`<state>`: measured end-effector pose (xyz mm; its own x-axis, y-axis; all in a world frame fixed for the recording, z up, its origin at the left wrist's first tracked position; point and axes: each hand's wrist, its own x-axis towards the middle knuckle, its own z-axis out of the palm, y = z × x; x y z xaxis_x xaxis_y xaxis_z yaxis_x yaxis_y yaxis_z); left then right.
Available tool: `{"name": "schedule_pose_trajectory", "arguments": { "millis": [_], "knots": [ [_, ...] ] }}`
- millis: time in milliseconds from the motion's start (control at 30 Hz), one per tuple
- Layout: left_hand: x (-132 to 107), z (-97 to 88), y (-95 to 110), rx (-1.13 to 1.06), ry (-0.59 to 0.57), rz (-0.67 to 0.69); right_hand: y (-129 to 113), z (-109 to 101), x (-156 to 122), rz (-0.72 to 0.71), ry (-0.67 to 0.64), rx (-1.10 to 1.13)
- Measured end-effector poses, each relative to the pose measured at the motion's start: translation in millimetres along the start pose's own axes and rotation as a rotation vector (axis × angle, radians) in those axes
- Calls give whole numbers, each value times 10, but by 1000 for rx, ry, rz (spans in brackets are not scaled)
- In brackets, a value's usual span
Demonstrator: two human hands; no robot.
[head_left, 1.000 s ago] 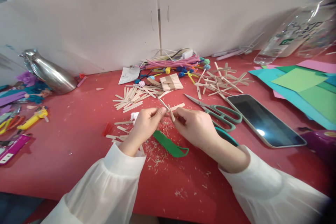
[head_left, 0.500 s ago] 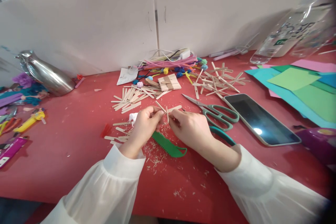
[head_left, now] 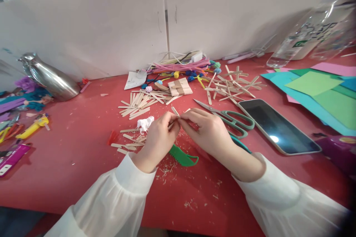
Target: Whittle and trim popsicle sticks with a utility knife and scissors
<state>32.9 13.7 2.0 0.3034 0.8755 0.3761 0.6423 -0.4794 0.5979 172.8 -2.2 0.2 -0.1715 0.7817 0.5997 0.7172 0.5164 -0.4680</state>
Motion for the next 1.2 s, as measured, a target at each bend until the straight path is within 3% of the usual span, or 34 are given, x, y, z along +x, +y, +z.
{"name": "schedule_pose_trajectory", "arguments": {
  "millis": [267,467,567,800,1200],
  "knots": [
    [-3,34,-11,-115,-56,-68,-23,77,-19,57,50,-118],
    [17,-55,38,341,-144,-44,-36,73,9,-24,24,-47],
    [24,-67,46,429,-136,4,-34,70,16,-30,7,-32],
    [23,-12,51,425,-128,25,-8,102,19,34,38,-191],
    [-7,103,38,325,-108,53,-50,119,39,193,58,-82]
  ]
}}
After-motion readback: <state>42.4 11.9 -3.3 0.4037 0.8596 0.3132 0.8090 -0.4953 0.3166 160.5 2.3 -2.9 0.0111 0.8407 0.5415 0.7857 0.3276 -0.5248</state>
